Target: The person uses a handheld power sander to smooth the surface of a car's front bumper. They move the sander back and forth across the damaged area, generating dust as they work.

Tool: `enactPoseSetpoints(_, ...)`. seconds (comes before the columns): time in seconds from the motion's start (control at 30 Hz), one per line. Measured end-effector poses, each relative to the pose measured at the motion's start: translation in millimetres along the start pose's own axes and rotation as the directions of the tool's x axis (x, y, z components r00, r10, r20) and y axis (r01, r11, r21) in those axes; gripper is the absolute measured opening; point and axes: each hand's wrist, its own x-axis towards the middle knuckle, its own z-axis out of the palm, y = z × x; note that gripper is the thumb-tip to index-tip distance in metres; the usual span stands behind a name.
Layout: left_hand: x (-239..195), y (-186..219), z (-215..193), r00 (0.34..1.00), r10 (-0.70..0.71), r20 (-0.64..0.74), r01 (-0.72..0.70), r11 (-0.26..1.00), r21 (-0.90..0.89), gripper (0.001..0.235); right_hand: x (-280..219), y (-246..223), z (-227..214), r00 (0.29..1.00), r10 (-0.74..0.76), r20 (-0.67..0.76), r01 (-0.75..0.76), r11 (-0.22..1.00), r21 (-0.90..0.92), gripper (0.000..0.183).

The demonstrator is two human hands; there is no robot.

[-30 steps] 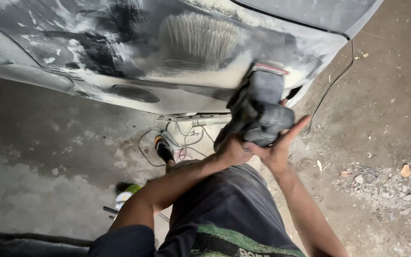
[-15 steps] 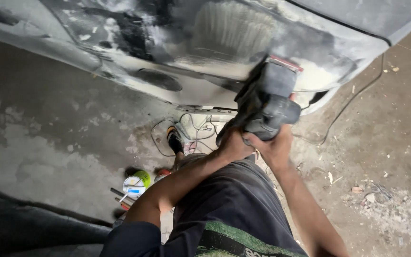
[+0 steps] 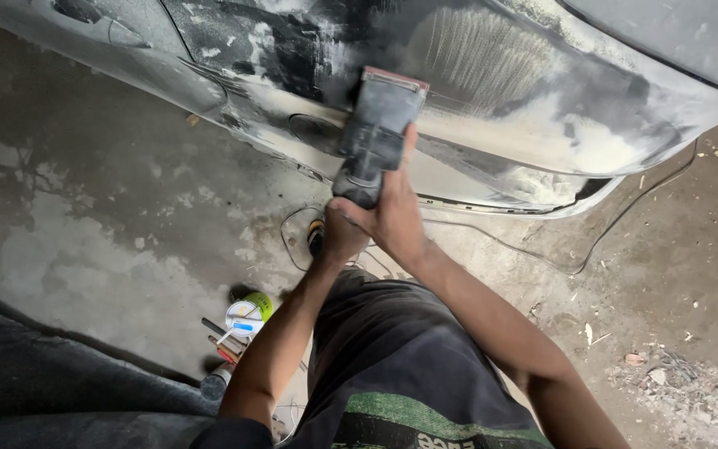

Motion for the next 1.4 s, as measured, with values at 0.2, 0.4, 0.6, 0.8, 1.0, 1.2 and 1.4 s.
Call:
enactPoseSetpoints(0.2,7,17,-25,0.990,0.132,-0.043,-0.134,0.990,-0.047,0.041,18,-18,21,0.995,0.090,0.047,-0.092,0.995,0.041,0.119)
enactPoseSetpoints(0.4,0,9,10,0.991,0.112,0.070,-0.101,0.985,-0.142,0.039,-9,-4,-19,0.997,0.080,-0.006,-0.080,0.994,-0.078,0.117)
enactPoseSetpoints(0.6,-11,-15,76,0.968,0.036,0.249,-0.031,0.999,-0.026,0.032,-51,19,-80,0.987,0.151,-0.058,-0.148,0.987,0.058,0.108)
enactPoseSetpoints(0.8,-8,45,129,0.943,0.106,0.315,-0.147,0.983,0.112,0.037,-109,65,-127,0.945,0.271,-0.183,-0.253,0.961,0.116,0.088)
enactPoseSetpoints(1.0,-21,12,213,0.915,0.238,0.324,-0.237,0.970,-0.043,0.034,-142,100,-192,0.895,0.418,-0.155,-0.398,0.905,0.148,0.089)
enactPoseSetpoints(1.2,-25,22,252,0.866,-0.102,0.489,-0.001,0.979,0.205,0.017,-147,109,-233,0.903,0.368,-0.223,-0.303,0.911,0.279,0.087)
enactPoseSetpoints(1.4,-19,18,212,0.888,-0.135,0.441,0.046,0.978,0.205,0.042,-132,96,-189,0.895,0.364,-0.259,-0.264,0.899,0.351,0.086)
